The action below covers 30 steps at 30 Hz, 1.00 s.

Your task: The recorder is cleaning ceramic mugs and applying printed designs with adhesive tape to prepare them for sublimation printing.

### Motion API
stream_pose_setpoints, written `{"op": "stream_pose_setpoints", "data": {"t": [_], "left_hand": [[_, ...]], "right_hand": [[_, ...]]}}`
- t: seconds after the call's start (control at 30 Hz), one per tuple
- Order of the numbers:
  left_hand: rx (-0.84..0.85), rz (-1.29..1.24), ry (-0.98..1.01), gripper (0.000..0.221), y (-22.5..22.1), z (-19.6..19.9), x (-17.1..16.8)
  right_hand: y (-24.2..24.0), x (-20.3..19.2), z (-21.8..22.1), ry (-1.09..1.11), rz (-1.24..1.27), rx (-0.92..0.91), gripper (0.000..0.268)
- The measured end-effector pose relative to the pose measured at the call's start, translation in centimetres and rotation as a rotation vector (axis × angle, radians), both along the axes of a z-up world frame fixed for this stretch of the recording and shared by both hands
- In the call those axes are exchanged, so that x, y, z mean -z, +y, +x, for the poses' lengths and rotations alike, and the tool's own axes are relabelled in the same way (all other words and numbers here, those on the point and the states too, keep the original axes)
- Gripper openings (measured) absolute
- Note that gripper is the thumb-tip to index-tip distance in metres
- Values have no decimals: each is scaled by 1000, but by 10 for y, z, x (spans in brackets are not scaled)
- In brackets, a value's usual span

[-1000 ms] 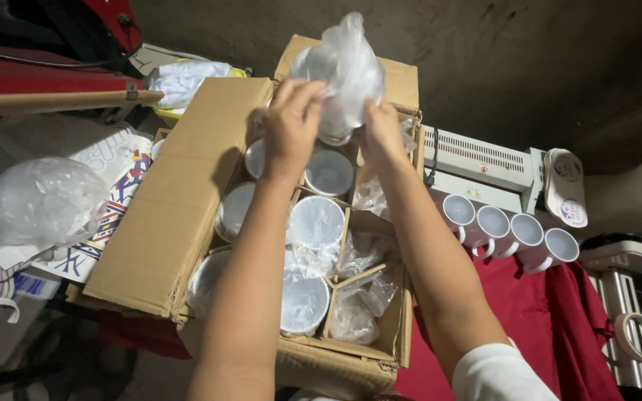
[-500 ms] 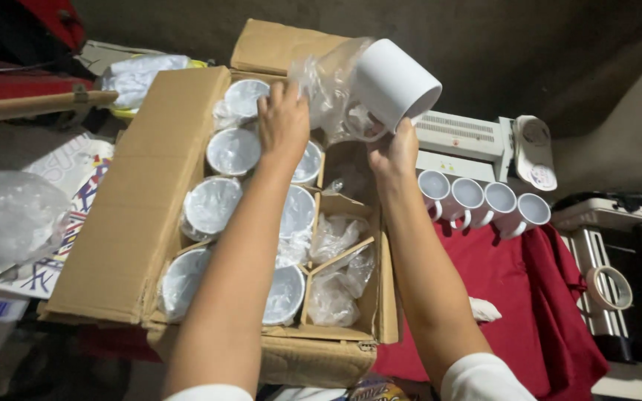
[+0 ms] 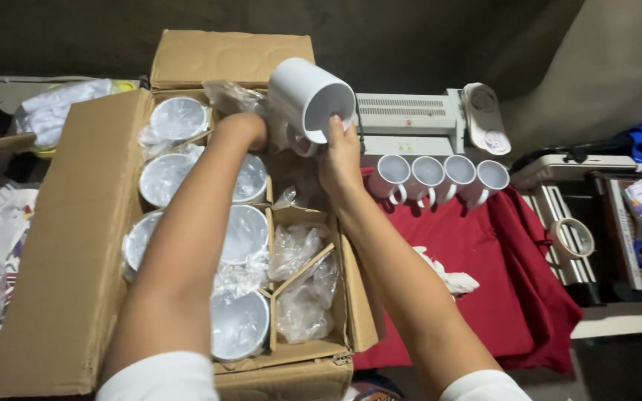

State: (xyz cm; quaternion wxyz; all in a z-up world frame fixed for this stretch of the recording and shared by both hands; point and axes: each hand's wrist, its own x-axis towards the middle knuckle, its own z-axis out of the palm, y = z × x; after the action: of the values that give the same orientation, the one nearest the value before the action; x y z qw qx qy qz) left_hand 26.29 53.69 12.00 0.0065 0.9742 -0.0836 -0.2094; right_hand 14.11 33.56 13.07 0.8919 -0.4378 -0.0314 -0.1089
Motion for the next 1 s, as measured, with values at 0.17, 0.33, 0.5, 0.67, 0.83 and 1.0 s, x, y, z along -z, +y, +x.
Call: {"op": "stream_pose_setpoints", "data": {"t": [0.17, 0.33, 0.5, 0.67, 0.83, 1.0], "left_hand": [[-36, -68, -500, 52, -10, -99, -122], [-96, -236, -730, 74, 7, -81, -79], [4, -105, -579, 27, 18, -61, -35], [-43, -168, -447, 30, 11, -12, 10], [53, -243, -53, 43, -3, -50, -41], [190, -81, -764, 29, 7, -52, -17]], "right_hand": [[4, -13, -8, 47, 72, -56, 36], [3, -12, -5, -28, 30, -55, 34], [3, -7, -5, -21, 35, -39, 35], [3, 1, 4, -24, 7, -8, 35], [5, 10, 7, -32, -31, 36, 33], [3, 5, 2, 22, 111, -21, 32]]}}
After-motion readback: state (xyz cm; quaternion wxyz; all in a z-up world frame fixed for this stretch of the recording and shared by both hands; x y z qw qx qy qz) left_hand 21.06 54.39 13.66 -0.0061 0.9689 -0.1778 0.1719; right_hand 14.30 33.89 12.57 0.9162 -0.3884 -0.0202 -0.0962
